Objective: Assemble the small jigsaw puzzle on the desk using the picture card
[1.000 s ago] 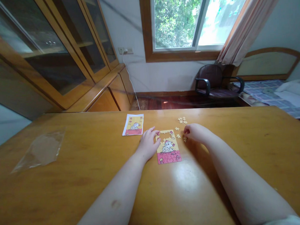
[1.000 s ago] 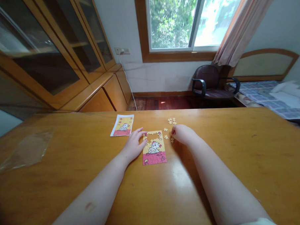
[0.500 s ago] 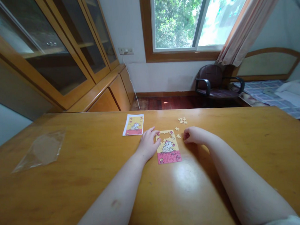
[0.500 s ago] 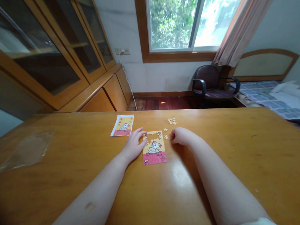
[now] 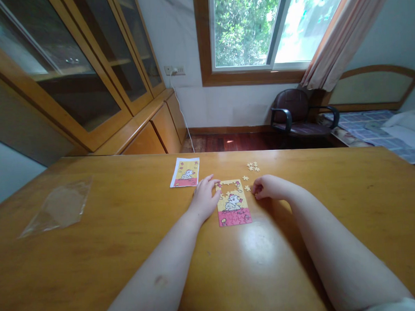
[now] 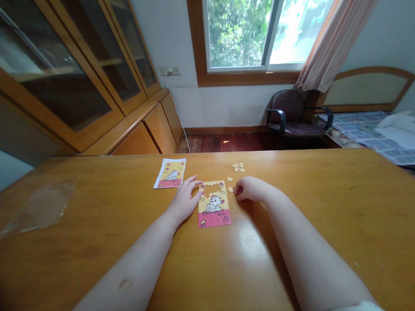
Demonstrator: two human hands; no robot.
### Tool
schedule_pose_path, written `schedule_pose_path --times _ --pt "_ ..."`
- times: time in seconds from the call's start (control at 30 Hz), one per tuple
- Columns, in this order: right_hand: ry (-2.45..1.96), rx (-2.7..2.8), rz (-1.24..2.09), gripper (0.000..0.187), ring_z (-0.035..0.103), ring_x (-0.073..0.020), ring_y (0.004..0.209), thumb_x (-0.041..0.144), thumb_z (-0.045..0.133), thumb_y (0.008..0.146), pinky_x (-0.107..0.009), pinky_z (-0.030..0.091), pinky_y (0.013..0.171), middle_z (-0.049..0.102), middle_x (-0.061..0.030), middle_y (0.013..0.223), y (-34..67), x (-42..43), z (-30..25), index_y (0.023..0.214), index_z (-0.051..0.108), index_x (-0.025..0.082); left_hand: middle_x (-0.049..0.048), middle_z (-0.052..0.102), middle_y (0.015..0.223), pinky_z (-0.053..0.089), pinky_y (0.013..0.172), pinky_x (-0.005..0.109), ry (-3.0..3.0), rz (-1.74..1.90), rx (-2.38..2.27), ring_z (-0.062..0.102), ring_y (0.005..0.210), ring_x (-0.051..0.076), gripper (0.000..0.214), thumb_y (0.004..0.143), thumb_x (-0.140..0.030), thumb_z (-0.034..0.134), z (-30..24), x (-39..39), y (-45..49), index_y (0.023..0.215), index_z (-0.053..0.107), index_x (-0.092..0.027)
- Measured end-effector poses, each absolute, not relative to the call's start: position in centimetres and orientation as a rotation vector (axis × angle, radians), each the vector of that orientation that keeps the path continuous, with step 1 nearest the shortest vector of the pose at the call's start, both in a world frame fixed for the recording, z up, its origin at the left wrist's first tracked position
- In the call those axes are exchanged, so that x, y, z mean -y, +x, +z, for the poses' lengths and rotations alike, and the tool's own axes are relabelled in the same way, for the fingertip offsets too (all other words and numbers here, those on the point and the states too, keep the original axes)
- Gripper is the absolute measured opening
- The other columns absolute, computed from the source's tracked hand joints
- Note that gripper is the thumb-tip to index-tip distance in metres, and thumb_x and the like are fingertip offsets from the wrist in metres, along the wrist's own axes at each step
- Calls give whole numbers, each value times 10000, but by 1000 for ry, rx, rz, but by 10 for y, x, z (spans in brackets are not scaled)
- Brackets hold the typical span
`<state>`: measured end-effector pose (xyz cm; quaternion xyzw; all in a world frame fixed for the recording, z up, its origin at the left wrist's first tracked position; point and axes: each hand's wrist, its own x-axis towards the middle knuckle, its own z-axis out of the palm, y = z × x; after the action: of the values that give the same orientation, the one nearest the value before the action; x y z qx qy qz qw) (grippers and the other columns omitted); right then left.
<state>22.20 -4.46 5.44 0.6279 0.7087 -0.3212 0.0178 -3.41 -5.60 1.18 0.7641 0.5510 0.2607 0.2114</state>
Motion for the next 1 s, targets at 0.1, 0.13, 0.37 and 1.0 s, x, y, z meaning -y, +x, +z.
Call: schedule_pose_path --times 0.1,0.13,0.37,1.0 --pt "1971 -2204 -1073 175 626 -157 682 182 693 639 -235 445 617 716 -11 768 223 44 56 810 728 191 111 487 1369 302 1122 452 2113 731 -1550 410 1308 250 289 862 -272 512 10 55 -34 1125 604 -193" --pt "1995 -2221 -1098 165 627 -156 685 184 694 643 -236 452 624 718 -14 769 222 44 56 805 729 187 110 485 1371 302 1123 451 2109 728 -1554 409 1309 249 290 863 -270 511 10 55 -34 1127 604 -194" --pt "2096 -2333 -1537 155 638 -129 686 154 610 755 -223 506 656 719 -26 765 194 46 34 857 725 163 107 489 1366 311 1116 451 2103 728 -1555 417 1302 251 285 854 -267 522 11 56 -35 1117 608 -198" --pt "2041 -2598 -925 76 594 -131 707 235 645 753 -228 419 652 702 7 783 173 55 32 780 715 226 102 513 1344 334 1101 458 2169 706 -1564 437 1278 254 279 829 -246 539 9 55 -34 1094 617 -206"
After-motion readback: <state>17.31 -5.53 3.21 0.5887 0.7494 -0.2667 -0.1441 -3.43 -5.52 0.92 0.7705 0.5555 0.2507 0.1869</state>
